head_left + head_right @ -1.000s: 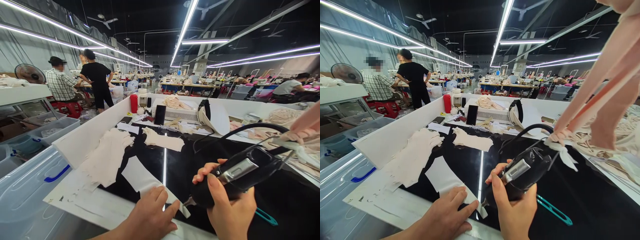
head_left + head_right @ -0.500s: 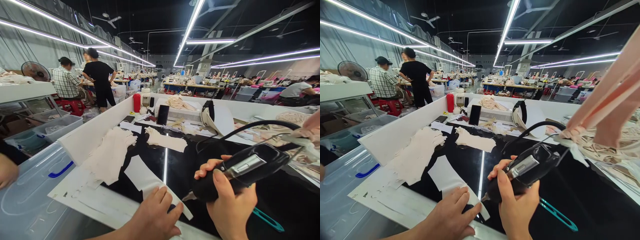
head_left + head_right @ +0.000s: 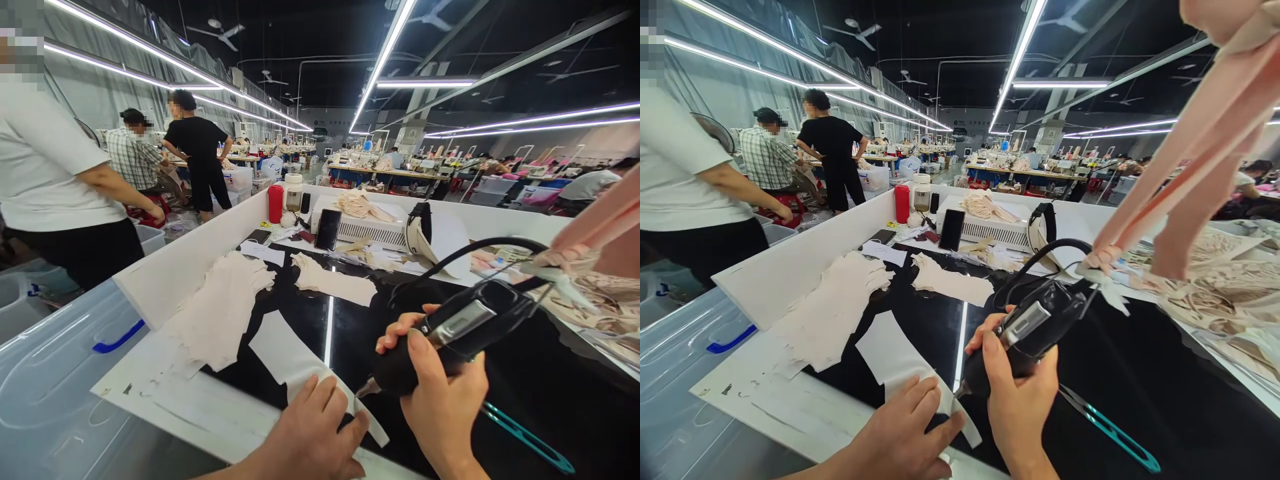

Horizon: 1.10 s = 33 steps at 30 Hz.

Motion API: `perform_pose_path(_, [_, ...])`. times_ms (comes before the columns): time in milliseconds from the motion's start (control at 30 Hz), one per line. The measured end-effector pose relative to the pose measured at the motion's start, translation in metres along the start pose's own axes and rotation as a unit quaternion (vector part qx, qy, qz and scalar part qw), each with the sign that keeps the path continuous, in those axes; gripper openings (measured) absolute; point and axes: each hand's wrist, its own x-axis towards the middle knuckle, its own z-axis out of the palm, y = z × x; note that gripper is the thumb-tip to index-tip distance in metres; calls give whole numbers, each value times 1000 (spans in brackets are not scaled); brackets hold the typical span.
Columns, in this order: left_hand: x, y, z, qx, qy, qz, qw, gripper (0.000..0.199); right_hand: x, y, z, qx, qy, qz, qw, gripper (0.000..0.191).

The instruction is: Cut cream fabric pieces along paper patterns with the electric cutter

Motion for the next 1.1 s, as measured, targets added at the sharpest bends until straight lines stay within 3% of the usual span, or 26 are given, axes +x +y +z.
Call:
perform_pose_path(467, [-4, -2, 5, -21, 34, 7, 999, 57, 2, 13, 3, -8, -11, -2, 1000, 38])
perform_pose_path(767, [4, -16, -34, -116, -26, -46, 992, 25, -3, 10, 6, -18, -3, -13, 1000, 39])
perform_pose_path(933, [1, -13, -31, -103, -37, -65, 992, 34, -9, 4, 3, -28, 5, -4, 1000, 42])
perform_pose_path(1100, [-3, -14, -26, -90, -47, -47, 994, 56, -14, 1, 1, -27, 11, 6, 1000, 43])
